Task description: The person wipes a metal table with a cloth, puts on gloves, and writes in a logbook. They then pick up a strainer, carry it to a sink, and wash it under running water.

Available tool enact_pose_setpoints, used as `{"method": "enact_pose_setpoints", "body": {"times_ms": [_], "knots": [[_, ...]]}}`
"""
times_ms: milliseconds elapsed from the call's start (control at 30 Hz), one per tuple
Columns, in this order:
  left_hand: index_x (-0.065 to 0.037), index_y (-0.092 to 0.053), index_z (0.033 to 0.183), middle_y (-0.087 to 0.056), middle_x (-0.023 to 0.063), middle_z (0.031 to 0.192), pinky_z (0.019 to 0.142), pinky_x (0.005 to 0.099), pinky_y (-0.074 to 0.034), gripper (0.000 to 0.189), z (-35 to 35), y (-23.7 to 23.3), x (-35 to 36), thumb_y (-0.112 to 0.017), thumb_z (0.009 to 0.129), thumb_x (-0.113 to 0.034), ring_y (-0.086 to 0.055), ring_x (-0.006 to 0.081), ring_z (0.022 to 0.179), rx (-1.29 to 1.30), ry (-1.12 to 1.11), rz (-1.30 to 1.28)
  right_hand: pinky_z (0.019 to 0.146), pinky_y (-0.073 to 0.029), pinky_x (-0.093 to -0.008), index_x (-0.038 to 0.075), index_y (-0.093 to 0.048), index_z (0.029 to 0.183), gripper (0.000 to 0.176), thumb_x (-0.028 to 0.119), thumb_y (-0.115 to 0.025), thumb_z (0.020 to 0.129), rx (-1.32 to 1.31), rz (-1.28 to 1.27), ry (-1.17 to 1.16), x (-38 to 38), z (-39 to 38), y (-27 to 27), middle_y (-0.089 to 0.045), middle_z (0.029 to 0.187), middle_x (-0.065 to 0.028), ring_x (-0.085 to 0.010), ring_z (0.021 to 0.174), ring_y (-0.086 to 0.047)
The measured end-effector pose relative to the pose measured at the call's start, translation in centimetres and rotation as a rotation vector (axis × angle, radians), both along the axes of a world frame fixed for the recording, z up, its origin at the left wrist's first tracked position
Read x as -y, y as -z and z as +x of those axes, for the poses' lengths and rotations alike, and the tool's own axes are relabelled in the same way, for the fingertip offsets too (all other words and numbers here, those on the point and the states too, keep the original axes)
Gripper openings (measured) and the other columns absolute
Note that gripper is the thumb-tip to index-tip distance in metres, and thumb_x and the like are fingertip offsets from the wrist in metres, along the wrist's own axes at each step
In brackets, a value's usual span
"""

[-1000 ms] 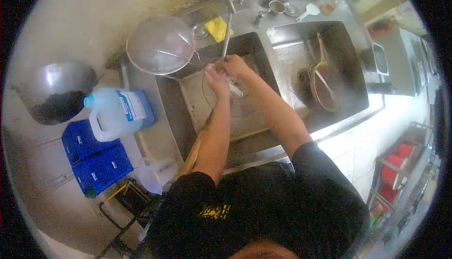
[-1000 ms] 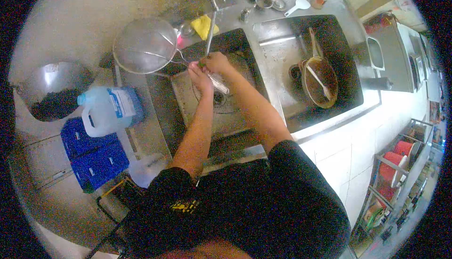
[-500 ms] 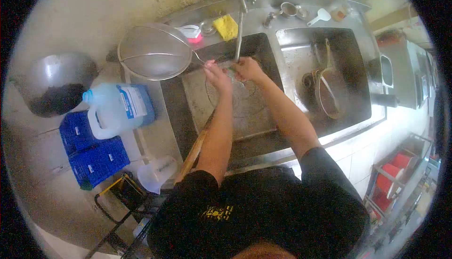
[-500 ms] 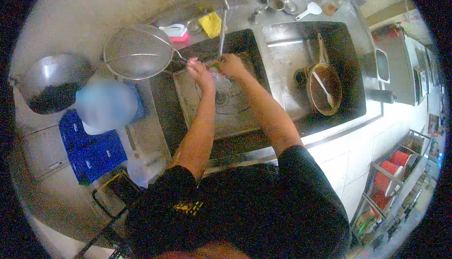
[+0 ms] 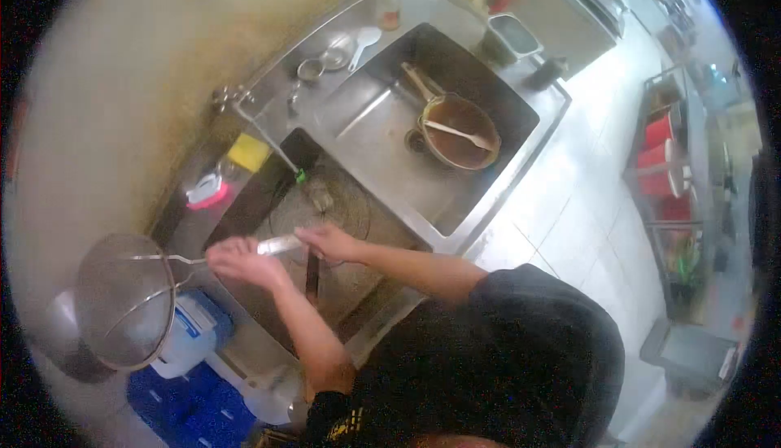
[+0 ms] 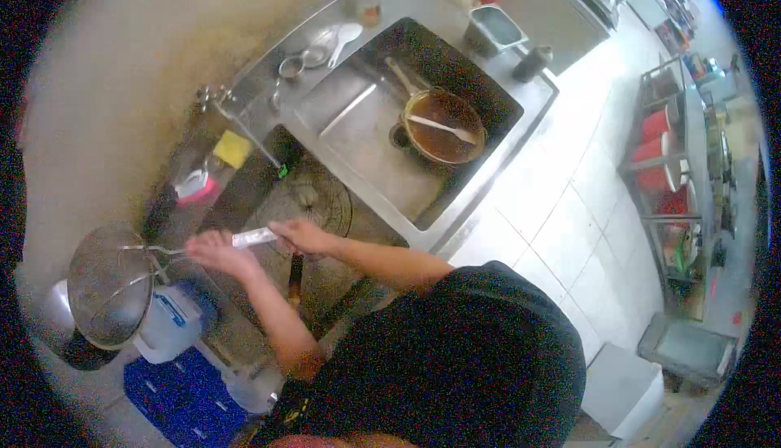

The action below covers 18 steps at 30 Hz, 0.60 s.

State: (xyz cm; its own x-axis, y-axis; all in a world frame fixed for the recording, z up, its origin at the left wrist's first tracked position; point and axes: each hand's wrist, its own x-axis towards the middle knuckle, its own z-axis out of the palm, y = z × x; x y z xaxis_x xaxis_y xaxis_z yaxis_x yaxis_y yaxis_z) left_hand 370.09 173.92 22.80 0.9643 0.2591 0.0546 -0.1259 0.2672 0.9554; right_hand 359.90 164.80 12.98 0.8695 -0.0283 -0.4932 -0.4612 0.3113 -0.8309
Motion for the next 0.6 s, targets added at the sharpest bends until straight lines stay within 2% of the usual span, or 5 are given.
{"method": "enact_pose_setpoints", "body": {"times_ms": [67, 133, 200, 300, 600], "knots": [[-0.014, -0.038, 0.086, -0.03, -0.0023, 0.068, 0.048, 0.0242, -0.024, 0.035, -0.1, -0.7, -0.6, -0.033, 0.103, -0.045, -0.029, 0.0072, 0.055, 0.015, 0.03, -0.035, 0.056, -0.052, -0.032, 0.004, -0.063, 0.098, 0.04, 0.043, -0.059, 0.092, 0.185, -0.258, 0.03, 1.9, -3.3, 1.4, -0.065, 0.072, -0.009, -0.0196, 0.058, -0.063], [-0.014, -0.036, 0.085, -0.029, -0.0029, 0.067, 0.048, 0.0244, -0.024, 0.036, -0.2, -1.3, -1.8, -0.032, 0.103, -0.045, -0.028, 0.0077, 0.053, 0.013, 0.137, -0.039, 0.066, -0.053, -0.0373, 0.005, -0.063, 0.106, 0.029, 0.029, -0.063, 0.09, 0.374, -0.909, 0.217, 8.4, -7.1, 1.6, -0.067, 0.08, -0.0093, -0.0233, 0.07, -0.065], [-0.014, -0.035, 0.082, -0.028, -0.0033, 0.065, 0.046, 0.0246, -0.023, 0.039, -1.2, -1.6, -2.5, -0.032, 0.103, -0.046, -0.026, 0.0081, 0.052, 0.018, 0.14, 0.052, 0.084, -0.049, -0.0379, 0.005, -0.063, 0.11, 0.029, 0.013, -0.062, 0.082, 0.1, -0.998, 0.405, 20.0, -10.8, -0.5, -0.066, 0.105, -0.0136, -0.0278, 0.096, -0.063], [-0.014, -0.033, 0.078, -0.026, -0.0033, 0.063, 0.044, 0.0245, -0.022, 0.044, -3.6, -1.7, -1.3, -0.032, 0.102, -0.05, -0.025, 0.0082, 0.051, 0.002, -0.076, 0.231, 0.086, -0.048, -0.0438, 0.003, -0.064, 0.105, 0.026, 0.005, -0.057, 0.08, 0.156, -1.426, 0.946, 38.3, -15.8, -4.5, -0.065, 0.097, -0.0208, -0.0386, 0.095, -0.062], [-0.015, -0.031, 0.074, -0.025, -0.003, 0.06, 0.043, 0.0262, -0.021, 0.048, -9.1, 0.7, 4.3, -0.031, 0.1, -0.055, -0.025, 0.0099, 0.048, 0.058, -0.287, 0.338, 0.085, -0.049, -0.0451, 0.004, -0.062, 0.108, 0.029, 0.01, -0.056, 0.08, -0.458, -1.44, 0.044, 71.9, -20.0, 7.3, -0.066, 0.104, -0.0195, -0.0372, 0.099, -0.063]]}}
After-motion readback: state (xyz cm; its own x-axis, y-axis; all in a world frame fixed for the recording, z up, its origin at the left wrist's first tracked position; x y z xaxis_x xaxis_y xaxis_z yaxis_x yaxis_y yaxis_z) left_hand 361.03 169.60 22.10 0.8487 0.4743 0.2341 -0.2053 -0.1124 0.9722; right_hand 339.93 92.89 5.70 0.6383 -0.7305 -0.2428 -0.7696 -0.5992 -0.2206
